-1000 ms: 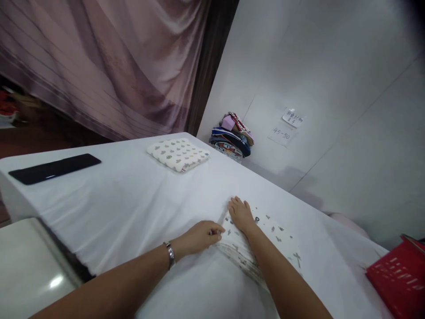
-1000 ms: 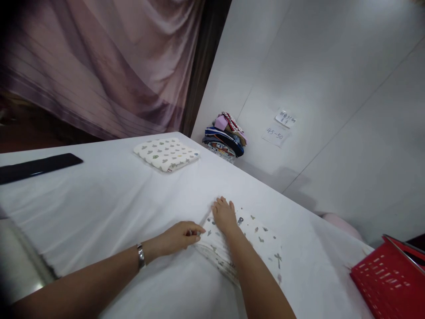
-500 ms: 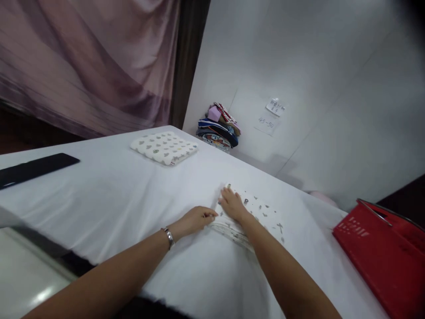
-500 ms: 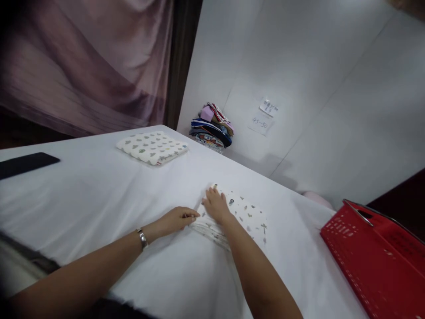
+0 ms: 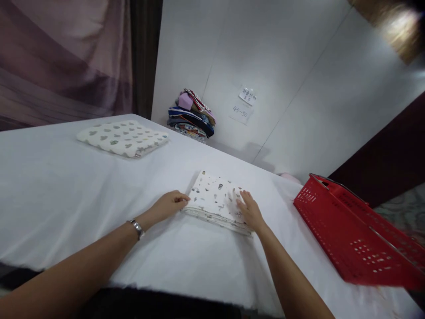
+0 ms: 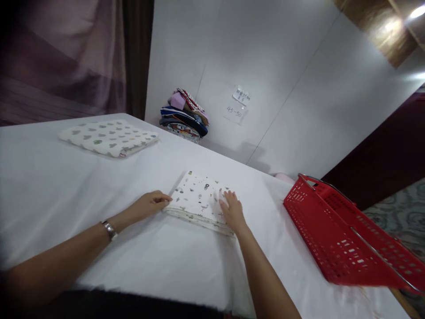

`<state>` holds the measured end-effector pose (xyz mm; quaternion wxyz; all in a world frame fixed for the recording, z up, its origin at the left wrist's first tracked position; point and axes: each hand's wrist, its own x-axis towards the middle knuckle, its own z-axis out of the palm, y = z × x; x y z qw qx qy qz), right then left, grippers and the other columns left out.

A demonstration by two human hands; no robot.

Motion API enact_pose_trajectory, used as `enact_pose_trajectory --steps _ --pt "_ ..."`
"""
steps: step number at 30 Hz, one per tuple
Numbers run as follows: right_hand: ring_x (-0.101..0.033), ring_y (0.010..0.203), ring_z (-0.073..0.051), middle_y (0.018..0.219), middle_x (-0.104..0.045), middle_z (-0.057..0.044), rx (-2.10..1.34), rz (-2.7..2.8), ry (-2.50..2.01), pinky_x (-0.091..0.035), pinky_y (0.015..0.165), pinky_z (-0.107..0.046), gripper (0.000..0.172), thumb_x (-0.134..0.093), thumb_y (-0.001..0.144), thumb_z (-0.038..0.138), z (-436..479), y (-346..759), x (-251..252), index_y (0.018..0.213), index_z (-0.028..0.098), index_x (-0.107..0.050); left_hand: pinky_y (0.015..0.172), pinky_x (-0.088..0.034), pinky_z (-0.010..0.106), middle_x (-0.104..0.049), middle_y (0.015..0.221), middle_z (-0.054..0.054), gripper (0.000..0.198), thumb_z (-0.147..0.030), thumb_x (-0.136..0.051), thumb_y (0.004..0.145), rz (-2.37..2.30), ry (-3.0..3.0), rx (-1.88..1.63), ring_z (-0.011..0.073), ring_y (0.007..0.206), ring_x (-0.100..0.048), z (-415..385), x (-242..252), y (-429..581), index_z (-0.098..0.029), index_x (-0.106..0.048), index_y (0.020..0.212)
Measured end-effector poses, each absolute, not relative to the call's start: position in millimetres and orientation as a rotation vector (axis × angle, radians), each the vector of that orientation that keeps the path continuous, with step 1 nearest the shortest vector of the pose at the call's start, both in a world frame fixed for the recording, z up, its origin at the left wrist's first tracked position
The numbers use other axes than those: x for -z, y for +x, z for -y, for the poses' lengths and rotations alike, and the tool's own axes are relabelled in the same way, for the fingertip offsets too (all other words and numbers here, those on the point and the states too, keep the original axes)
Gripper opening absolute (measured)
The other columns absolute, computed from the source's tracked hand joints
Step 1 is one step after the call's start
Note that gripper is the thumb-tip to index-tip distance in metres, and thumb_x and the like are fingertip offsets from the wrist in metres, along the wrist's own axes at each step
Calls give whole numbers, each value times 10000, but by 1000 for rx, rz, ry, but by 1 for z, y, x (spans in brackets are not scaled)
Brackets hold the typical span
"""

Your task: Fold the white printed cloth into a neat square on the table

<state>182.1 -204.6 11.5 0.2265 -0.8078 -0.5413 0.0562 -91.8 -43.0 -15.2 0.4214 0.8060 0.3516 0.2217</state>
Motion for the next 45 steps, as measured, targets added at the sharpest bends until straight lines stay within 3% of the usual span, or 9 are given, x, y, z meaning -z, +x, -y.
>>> enact_pose_trajectory --steps 3,6,13,17,19,21,24,37,45 --pt "-131 1358 -217 1460 -241 -61 -142 1427 -2246 -157 1090 -449 547 -340 887 478 231 209 4 1362 208 -355 825 -417 306 -581 1086 53 351 -383 -432 798 -816 2306 -753 199 939 -539 48 3 -76 -208 -629 1030" --pt "-126 1357 -227 1461 -231 -78 -219 1456 -2231 -151 1090 -458 546 -359 880 482 241 213 26 1339 188 -395 1034 -252 402 -453 1324 43 396 -393 -373 861 -578 2583 -751 234 1236 -360 53 4 -57 -232 -533 1186" --pt "-216 1336 -204 1437 -292 -74 -481 1126 -1986 -218 1087 -380 624 -340 848 576 253 211 29 1304 162 -443 1065 -224 417 -379 1398 24 463 -425 -222 917 -620 2596 -587 209 1331 -226 54 33 -49 -235 -470 1258" --pt "-518 1124 -199 1295 -497 -85 -435 749 -1827 -503 793 -270 533 -415 812 561 277 221 26 1163 183 -549 1098 -200 368 -395 1388 33 496 -453 -232 913 -565 2551 -630 189 1327 -240 55 31 -54 -191 -514 1225" --pt "-637 808 -177 1084 -623 -102 -457 602 -1852 -497 531 -232 461 -505 751 545 288 221 28 994 166 -602 1100 -203 376 -396 1386 36 506 -468 -239 908 -587 2520 -640 195 1323 -247 56 29 -54 -183 -525 1214" --pt "-562 498 -111 820 -655 -63 -540 525 -1869 -375 364 -207 399 -539 721 531 296 217 29 854 160 -599 1098 -213 383 -400 1384 36 511 -478 -243 905 -608 2506 -639 197 1322 -249 56 28 -52 -183 -529 1209" --pt "-415 354 -60 589 -569 3 -678 517 -1893 -255 316 -190 366 -532 733 523 297 208 25 717 159 -563 1098 -218 382 -413 1375 35 515 -484 -245 903 -621 2508 -618 196 1322 -248 55 28 -50 -179 -535 1199" --pt "-323 331 -43 446 -411 73 -1001 626 -1974 -144 334 -186 367 -613 685 473 275 207 5 588 193 -396 1097 -210 375 -422 1365 27 461 -441 -267 912 -576 2588 -618 196 1323 -235 49 31 -51 -194 -541 1188" --pt "-316 333 -48 425 -387 78 -910 653 -2069 -233 361 -203 370 -583 708 471 277 199 12 563 199 -379 1050 -279 378 -442 1349 18 414 -414 -277 921 -574 2646 -630 194 1308 -270 46 33 -56 -233 -535 1189"
